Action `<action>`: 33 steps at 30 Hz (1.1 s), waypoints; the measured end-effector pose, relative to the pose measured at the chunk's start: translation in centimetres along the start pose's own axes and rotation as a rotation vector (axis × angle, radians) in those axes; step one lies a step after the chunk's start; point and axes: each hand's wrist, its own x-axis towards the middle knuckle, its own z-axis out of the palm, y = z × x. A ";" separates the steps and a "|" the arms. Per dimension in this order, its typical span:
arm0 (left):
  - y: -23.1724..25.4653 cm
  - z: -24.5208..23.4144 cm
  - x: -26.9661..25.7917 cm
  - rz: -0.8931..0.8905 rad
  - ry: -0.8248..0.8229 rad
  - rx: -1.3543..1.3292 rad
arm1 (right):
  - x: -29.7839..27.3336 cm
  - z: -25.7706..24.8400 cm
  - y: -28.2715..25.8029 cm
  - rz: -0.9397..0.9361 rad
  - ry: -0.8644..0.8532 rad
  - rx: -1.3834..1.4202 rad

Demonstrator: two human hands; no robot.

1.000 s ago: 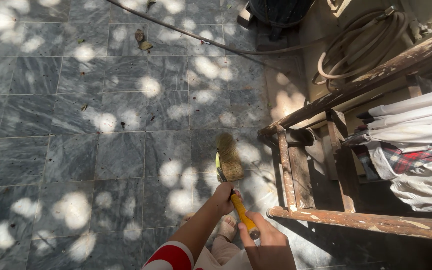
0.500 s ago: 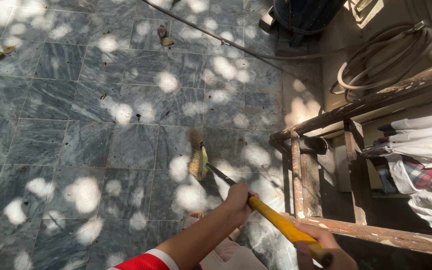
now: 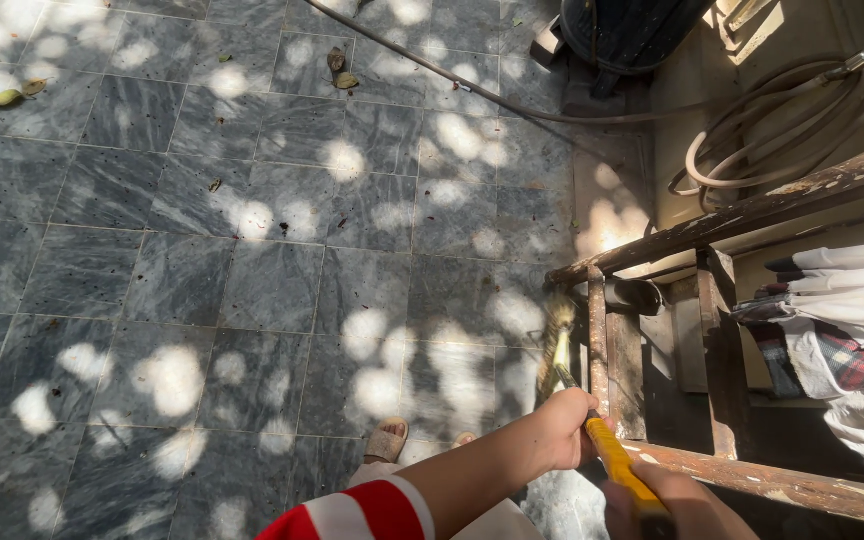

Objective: Sweeping dry leaves and debris from a tiled outdoor floor using a broom.

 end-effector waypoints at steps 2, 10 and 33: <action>0.2 -1.2 4.0 -0.073 0.063 0.061 | 4.1 0.2 -6.5 0.024 -0.005 -0.081; 3.4 -6.1 7.5 0.020 0.194 0.248 | 5.3 3.0 -5.4 0.227 -0.180 -0.258; 13.6 -14.7 -5.0 0.300 0.242 0.070 | 5.5 7.7 -11.3 0.252 -0.443 0.125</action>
